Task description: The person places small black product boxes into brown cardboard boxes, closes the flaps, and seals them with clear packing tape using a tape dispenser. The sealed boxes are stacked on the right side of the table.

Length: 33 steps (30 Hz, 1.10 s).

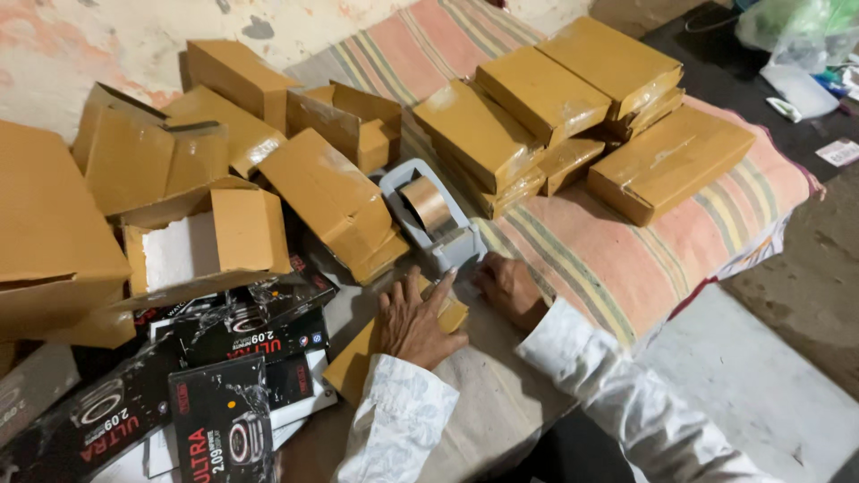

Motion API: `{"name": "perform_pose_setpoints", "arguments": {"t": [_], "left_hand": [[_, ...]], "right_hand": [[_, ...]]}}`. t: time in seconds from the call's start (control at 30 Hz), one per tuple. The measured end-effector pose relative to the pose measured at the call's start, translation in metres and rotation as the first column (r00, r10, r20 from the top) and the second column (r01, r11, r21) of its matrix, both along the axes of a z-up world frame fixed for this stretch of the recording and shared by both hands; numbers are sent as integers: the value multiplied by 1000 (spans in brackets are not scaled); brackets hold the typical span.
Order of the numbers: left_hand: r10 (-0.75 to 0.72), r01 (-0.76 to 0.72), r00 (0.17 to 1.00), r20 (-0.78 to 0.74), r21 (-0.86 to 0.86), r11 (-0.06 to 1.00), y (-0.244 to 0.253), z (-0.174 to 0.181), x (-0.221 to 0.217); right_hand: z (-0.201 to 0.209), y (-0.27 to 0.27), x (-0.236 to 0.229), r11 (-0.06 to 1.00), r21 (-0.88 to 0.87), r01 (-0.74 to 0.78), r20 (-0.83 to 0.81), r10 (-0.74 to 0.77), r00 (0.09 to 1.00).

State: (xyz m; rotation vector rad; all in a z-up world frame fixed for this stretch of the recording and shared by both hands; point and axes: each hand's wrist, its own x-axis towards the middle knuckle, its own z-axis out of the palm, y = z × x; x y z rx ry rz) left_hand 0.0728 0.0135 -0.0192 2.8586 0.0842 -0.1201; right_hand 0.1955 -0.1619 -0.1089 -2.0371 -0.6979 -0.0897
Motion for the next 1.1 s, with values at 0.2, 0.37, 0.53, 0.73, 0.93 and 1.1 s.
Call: {"name": "perform_pose_setpoints", "arguments": {"t": [0.2,0.37,0.53,0.73,0.93,1.1], "left_hand": [[-33,32,998,51,26,999,3,1,1],[-62,63,998,10,-69,996,0,-9,-25],[-201,212,977,70,-220,952,-14,-19,-80],[-250,249,968,23,-212,945,-15,-13,-104],[-284,303,952,115,-209,930,-11,-8,-105],[-306,328,939,153,-145,933,-13,-10,-106]], "right_hand": [[10,-15,-5,991,126,51,-312,-10,950],[42,-39,-44,972,210,-102,-539,203,817],[62,-43,-61,825,234,-515,-518,554,652],[66,-28,-62,659,-13,-752,-656,562,504],[53,-12,-67,578,-75,-812,-520,673,527],[50,-5,-76,633,-185,-752,-561,560,610]]}}
